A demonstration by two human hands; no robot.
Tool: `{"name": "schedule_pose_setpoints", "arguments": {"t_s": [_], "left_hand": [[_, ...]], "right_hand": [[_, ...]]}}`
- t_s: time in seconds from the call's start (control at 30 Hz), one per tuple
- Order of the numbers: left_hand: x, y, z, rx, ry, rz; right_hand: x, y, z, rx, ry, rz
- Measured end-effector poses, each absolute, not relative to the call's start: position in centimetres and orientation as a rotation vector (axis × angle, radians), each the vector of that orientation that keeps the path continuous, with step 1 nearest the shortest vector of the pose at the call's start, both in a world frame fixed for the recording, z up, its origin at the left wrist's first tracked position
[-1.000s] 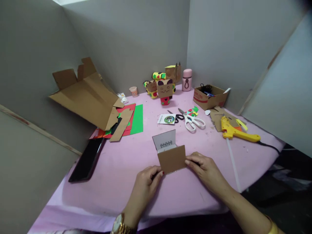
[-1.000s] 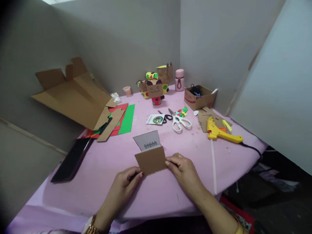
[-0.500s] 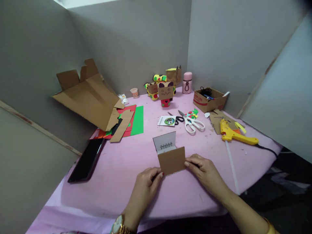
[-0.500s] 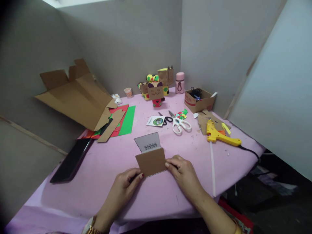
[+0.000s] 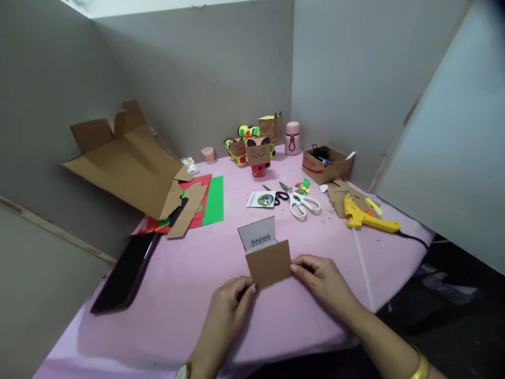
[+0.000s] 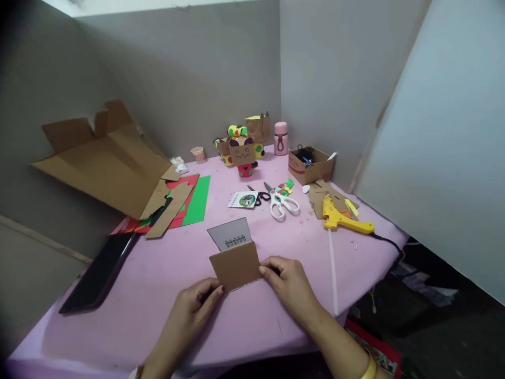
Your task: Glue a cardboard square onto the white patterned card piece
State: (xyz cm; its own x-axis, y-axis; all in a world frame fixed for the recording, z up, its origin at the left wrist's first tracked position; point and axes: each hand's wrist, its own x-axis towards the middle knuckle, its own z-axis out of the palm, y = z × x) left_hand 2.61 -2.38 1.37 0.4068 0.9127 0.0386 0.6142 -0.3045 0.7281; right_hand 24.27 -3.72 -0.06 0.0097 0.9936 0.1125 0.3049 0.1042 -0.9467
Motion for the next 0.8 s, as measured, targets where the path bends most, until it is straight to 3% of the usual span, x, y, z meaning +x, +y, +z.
{"name": "schedule_pose_setpoints", "arguments": {"t_s": [0.8], "left_hand": [[2.61,-2.41,1.51,2.05,1.281,0.615]], "right_hand": [[24.39,-3.34,-0.84,-1.327,-1.477,0.863]]}}
